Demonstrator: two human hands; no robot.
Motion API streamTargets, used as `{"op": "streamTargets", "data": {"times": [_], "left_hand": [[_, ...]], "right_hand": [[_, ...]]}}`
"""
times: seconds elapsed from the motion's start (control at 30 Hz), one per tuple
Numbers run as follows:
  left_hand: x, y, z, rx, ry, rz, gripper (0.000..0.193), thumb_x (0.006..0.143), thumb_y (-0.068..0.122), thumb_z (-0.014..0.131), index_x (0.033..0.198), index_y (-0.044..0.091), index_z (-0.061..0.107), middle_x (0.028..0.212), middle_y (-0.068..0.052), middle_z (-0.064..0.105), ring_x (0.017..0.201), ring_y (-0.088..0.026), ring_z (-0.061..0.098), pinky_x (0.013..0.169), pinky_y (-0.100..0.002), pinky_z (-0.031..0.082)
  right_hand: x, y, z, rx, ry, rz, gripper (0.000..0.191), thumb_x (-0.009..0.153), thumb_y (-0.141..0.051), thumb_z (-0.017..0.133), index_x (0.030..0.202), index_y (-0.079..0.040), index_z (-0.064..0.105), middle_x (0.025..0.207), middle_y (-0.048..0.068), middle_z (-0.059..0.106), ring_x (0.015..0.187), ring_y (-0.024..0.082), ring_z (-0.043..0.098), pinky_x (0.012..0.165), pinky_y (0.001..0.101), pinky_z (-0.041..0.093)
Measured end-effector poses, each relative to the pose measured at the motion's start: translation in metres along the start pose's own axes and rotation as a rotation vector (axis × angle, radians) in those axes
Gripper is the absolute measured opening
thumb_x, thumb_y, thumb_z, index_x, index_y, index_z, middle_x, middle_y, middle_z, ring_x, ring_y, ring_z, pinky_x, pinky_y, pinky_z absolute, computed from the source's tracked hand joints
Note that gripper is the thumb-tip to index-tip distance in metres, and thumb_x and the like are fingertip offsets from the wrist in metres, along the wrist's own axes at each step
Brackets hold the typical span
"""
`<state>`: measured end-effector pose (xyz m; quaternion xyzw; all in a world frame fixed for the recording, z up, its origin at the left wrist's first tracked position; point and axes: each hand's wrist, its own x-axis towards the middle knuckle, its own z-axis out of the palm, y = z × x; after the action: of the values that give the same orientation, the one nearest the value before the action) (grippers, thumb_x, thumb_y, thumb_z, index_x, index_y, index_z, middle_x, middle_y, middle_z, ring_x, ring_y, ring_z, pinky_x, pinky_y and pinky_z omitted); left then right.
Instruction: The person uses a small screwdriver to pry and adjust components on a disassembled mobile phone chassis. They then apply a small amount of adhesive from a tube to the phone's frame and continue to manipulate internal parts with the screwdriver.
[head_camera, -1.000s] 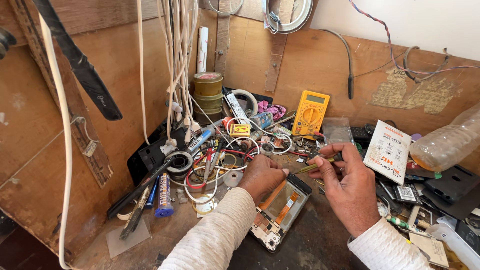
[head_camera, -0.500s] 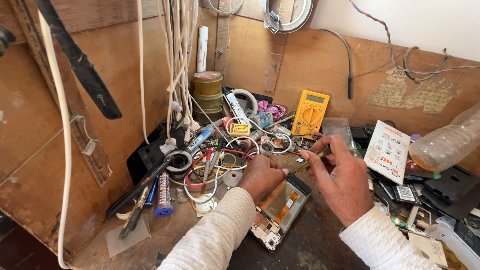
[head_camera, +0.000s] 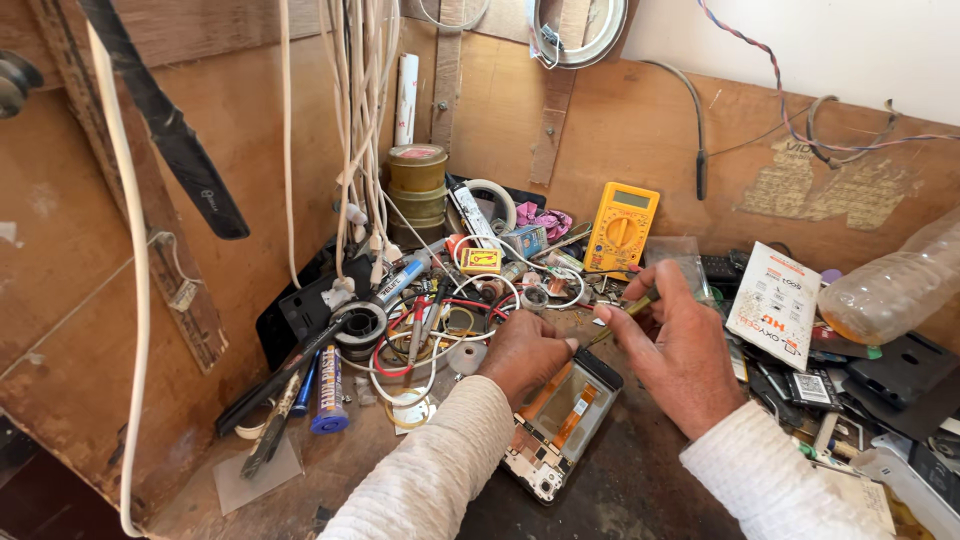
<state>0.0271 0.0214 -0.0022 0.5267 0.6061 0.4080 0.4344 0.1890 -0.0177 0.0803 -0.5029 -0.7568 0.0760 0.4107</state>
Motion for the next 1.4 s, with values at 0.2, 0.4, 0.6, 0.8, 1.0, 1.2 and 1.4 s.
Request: {"op": "streamTargets", "data": {"times": [0.2,0.4,0.6,0.8,1.0,1.2,1.4], "left_hand": [[-0.001,0.001,0.001,-0.028,-0.015,-0.011,0.025,0.08,0.023,0.08,0.085,-0.001,0.078,0.079,-0.014,0.075,0.072,-0.021,0.07,0.067,-0.04,0.054],[-0.001,0.001,0.0,0.038,0.017,-0.006,0.026,0.08,0.025,0.081,0.087,0.0,0.079,0.078,-0.012,0.075,0.072,-0.02,0.071,0.069,-0.037,0.055],[0.002,0.0,0.002,-0.022,-0.032,-0.004,0.028,0.081,0.023,0.081,0.086,-0.004,0.078,0.079,-0.012,0.076,0.072,-0.02,0.07,0.066,-0.039,0.055],[-0.002,-0.002,0.001,-0.075,0.008,0.03,0.024,0.08,0.023,0.08,0.086,-0.001,0.078,0.078,-0.01,0.076,0.071,-0.018,0.071,0.067,-0.036,0.055],[0.0,0.0,0.001,0.031,0.003,0.002,0.026,0.08,0.024,0.08,0.085,-0.001,0.077,0.079,-0.014,0.075,0.073,-0.02,0.071,0.068,-0.038,0.055],[-0.001,0.0,0.002,-0.001,0.011,0.034,0.026,0.079,0.024,0.082,0.088,0.0,0.078,0.079,-0.012,0.075,0.073,-0.018,0.072,0.071,-0.035,0.055],[-0.004,0.001,0.001,0.011,-0.003,0.033,0.025,0.08,0.025,0.079,0.088,0.001,0.08,0.077,-0.013,0.076,0.072,-0.02,0.072,0.069,-0.037,0.056]], "right_hand": [[0.006,0.003,0.003,0.429,-0.115,0.078,0.026,0.086,-0.002,0.071,0.107,-0.006,0.055,0.073,0.004,0.063,0.06,0.011,0.062,0.048,0.0297,0.052],[0.009,0.0,0.007,0.371,-0.09,0.049,0.031,0.085,-0.002,0.073,0.106,-0.006,0.05,0.08,0.001,0.064,0.058,0.009,0.064,0.047,0.0278,0.055],[0.009,-0.002,0.008,0.277,-0.096,0.139,0.031,0.086,-0.004,0.078,0.106,-0.005,0.055,0.068,0.009,0.065,0.055,0.013,0.061,0.046,0.0313,0.051],[0.01,-0.005,0.01,0.361,-0.088,0.104,0.034,0.084,-0.004,0.074,0.108,-0.007,0.051,0.077,0.001,0.065,0.059,0.01,0.065,0.047,0.0295,0.055],[0.015,-0.013,-0.008,0.156,-0.191,0.236,0.036,0.08,-0.01,0.079,0.107,-0.007,0.056,0.07,0.011,0.072,0.06,0.014,0.068,0.052,0.0325,0.052],[0.029,-0.025,-0.031,-0.209,-0.297,-0.077,0.034,0.079,-0.023,0.084,0.094,-0.003,0.061,0.075,0.015,0.067,0.066,0.025,0.07,0.062,0.0403,0.053],[0.043,-0.034,-0.038,-0.38,-0.428,-0.365,0.029,0.079,-0.026,0.079,0.087,-0.003,0.063,0.083,0.014,0.065,0.083,0.032,0.066,0.073,0.0449,0.052]]}}
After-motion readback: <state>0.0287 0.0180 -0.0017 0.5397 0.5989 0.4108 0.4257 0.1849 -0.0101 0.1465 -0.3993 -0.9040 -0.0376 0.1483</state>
